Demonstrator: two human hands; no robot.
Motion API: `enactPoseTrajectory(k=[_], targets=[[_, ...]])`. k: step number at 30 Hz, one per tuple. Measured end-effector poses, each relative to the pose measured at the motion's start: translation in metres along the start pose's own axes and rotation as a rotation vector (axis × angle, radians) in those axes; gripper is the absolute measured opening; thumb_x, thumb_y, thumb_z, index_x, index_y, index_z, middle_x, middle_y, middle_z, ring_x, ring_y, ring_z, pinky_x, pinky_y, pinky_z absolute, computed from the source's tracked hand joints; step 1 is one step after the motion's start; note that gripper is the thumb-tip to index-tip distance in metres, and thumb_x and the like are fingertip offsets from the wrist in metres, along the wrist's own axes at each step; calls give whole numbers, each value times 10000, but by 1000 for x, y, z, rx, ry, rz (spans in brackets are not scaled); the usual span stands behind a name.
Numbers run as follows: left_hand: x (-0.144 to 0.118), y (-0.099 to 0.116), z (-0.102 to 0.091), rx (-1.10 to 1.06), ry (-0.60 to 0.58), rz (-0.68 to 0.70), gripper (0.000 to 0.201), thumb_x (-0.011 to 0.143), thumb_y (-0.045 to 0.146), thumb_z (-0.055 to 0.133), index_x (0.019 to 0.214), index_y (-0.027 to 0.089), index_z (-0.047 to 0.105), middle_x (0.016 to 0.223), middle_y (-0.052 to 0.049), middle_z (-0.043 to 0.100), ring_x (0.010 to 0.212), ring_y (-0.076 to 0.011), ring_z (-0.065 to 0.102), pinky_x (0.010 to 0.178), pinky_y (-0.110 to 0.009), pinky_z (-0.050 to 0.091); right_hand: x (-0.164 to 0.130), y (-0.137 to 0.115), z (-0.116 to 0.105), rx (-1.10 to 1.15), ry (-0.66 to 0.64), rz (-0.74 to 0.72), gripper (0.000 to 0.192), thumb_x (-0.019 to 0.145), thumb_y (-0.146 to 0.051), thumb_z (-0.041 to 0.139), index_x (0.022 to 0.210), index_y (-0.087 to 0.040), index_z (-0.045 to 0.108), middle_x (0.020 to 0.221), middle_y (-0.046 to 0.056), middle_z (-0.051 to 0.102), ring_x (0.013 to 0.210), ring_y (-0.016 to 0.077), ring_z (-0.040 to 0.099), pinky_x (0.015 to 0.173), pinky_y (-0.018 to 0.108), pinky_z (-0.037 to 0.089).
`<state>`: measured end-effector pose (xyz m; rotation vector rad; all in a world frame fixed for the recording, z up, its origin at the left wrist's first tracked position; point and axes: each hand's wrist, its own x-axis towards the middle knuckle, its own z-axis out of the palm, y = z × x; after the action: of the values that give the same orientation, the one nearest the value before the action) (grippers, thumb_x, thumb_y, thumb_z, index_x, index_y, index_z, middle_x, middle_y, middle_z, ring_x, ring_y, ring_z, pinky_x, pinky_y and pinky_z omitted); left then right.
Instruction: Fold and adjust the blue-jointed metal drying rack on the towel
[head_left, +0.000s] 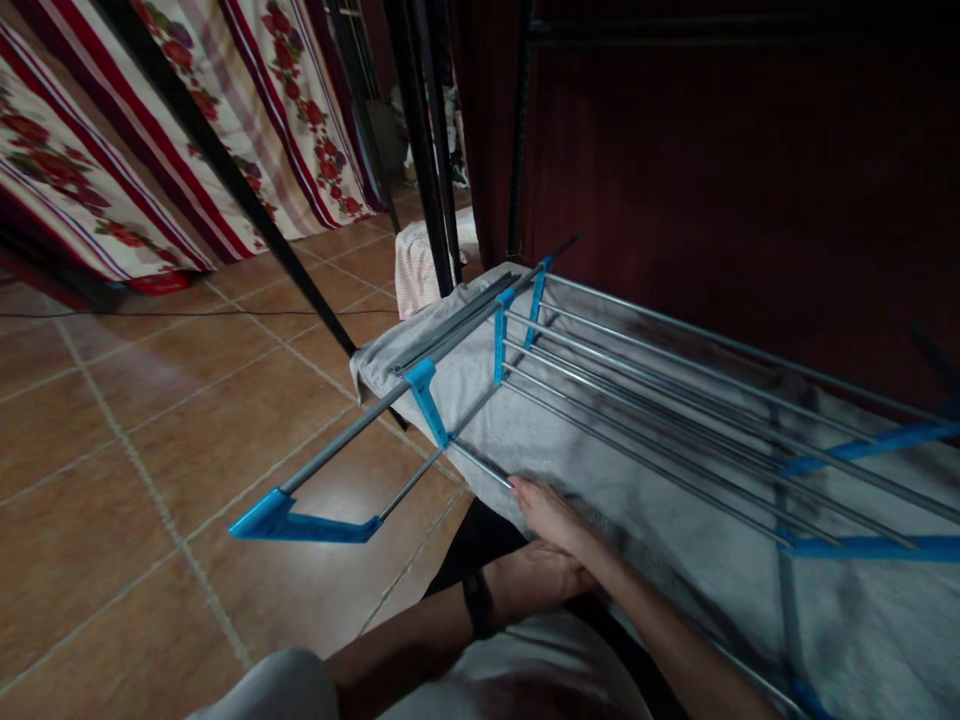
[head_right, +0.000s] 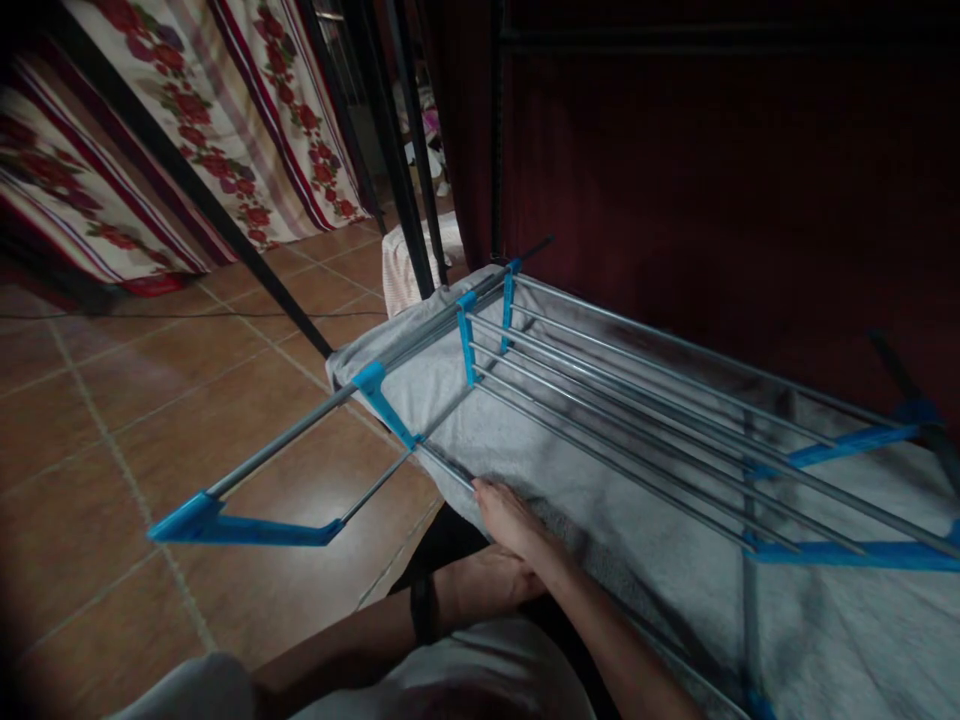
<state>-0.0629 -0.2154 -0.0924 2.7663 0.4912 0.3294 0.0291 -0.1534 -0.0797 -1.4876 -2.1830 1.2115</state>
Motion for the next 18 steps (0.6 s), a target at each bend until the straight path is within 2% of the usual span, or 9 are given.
enactPoseTrajectory(k=[2,3,5,7,9,10,12,15,18], targets=[[-25,-2,-16,-108,48,60,359,983,199,474,1328,213,573,1249,-68,675,1206,-146,586,1055,-249,447,0,1,1,5,16,-9,394,998,-245,360,1283,-181,625,1197,137,701,1143,250,632,1009,372,446],[-40,-5,-22,-143,101,4,341,983,219,475,1305,215,587,1181,-75,692,1156,-158,608,1030,-275,466,0,1,2,7,28,-11,396,999,-243,355,1281,-182,626,1200,136,700,1142,248,632,1009,369,447],[-71,-18,-31,-135,281,-282,312,991,199,403,1202,197,632,1028,-89,698,1014,-180,640,955,-334,502,0,1,3,3,52,-11,400,1006,-250,341,1272,-181,631,1191,136,702,1135,247,635,1008,365,448],[-99,-39,-38,-81,553,-670,304,998,197,345,1034,183,646,926,-85,665,915,-187,631,867,-341,525,-1,0,5,-10,66,-13,411,1014,-275,331,1268,-165,635,1191,150,698,1136,259,636,1013,372,447],[-119,-64,-46,6,772,-1006,245,987,217,367,1023,174,606,981,-99,634,969,-213,608,882,-375,520,-1,-1,6,-16,66,-13,417,1018,-306,336,1262,-162,642,1201,158,693,1134,268,640,1017,378,447],[-124,-77,-50,61,830,-1105,227,972,219,391,1076,165,586,1040,-114,624,1023,-232,594,910,-402,512,-1,-1,7,-15,62,-13,418,1019,-316,338,1257,-168,647,1206,157,693,1130,269,644,1017,379,449],[-128,-99,-58,96,786,-1167,271,945,210,432,1178,144,552,1134,-139,611,1112,-257,576,966,-432,485,-1,-1,9,-14,59,-18,421,1021,-325,336,1259,-177,650,1215,150,695,1128,267,650,1016,374,453],[-120,-120,-65,-35,517,-1192,299,954,229,450,1226,146,542,1126,-134,650,1076,-251,624,929,-384,488,0,-1,10,-29,61,-20,436,1025,-323,323,1286,-169,637,1231,142,696,1141,260,648,1022,359,455],[-109,-128,-65,-117,364,-1365,319,998,286,419,1276,165,517,1069,-129,701,989,-247,675,838,-335,488,0,-2,10,-71,56,-3,454,1031,-315,302,1308,-147,621,1232,131,700,1161,244,640,1034,332,449]])
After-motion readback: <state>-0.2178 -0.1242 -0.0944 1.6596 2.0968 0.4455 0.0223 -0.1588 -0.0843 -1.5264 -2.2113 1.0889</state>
